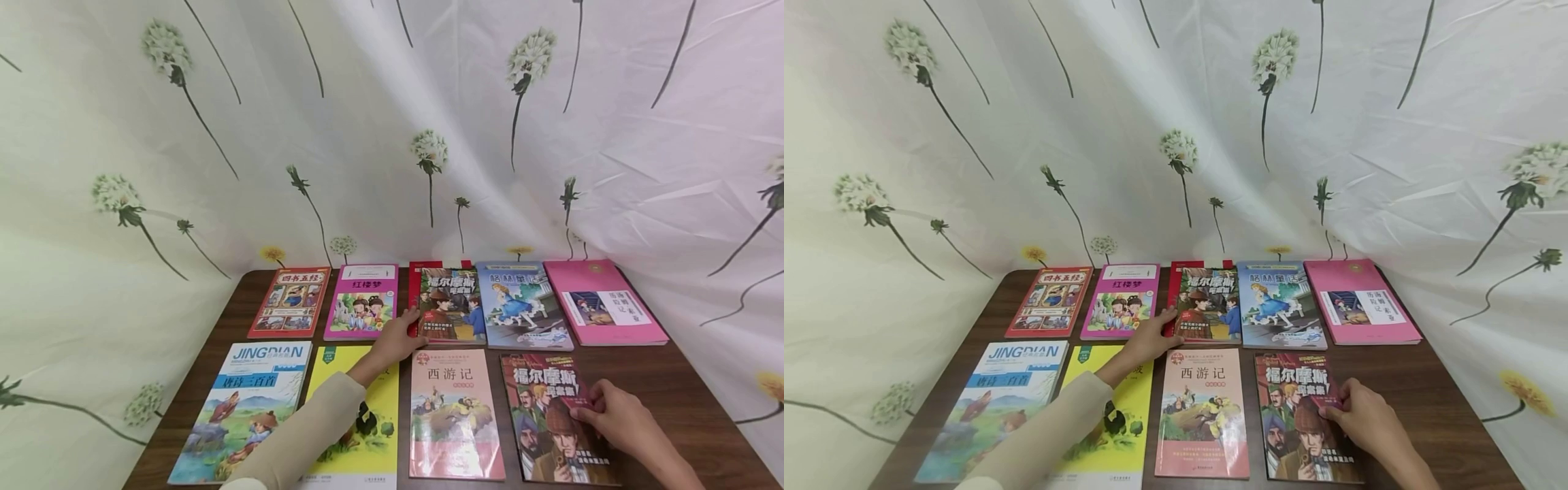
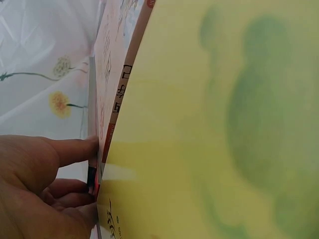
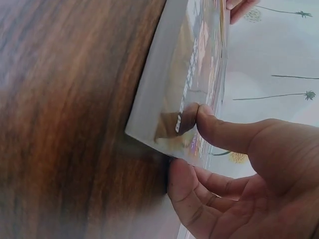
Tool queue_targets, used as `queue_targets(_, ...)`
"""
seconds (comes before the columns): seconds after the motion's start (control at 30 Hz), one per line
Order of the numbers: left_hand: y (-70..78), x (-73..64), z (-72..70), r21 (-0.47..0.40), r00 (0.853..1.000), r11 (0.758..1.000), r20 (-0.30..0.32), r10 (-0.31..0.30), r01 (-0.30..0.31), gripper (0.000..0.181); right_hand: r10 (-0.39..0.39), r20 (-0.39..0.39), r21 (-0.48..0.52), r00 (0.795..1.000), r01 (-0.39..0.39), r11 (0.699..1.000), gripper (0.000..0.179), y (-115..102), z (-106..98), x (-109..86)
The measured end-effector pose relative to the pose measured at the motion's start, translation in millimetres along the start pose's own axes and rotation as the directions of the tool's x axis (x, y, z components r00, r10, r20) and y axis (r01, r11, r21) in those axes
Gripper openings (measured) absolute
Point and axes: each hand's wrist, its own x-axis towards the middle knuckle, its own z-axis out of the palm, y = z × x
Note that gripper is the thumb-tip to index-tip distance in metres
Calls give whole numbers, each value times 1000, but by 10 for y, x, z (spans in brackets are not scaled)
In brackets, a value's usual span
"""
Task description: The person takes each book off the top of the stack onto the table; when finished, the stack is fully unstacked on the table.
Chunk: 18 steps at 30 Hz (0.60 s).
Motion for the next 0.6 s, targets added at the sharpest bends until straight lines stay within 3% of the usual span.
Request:
queue_targets(0.2,7,-7,-6,1,1000,1000,-2,-16,16,71,-27,-2,-18,1000,27,999,44,-32,-26,15)
queue_targets(0.4,9,-12,-4,4,1000,1000,-2,-10,10,71,-58,-1,-83,998,58,995,45,-142,-239,106)
queue_targets(0.6,-3,-5,5,1,1000,1000,-4,-3,3,70,-215,-101,-84,971,207,975,34,-345,-455,335)
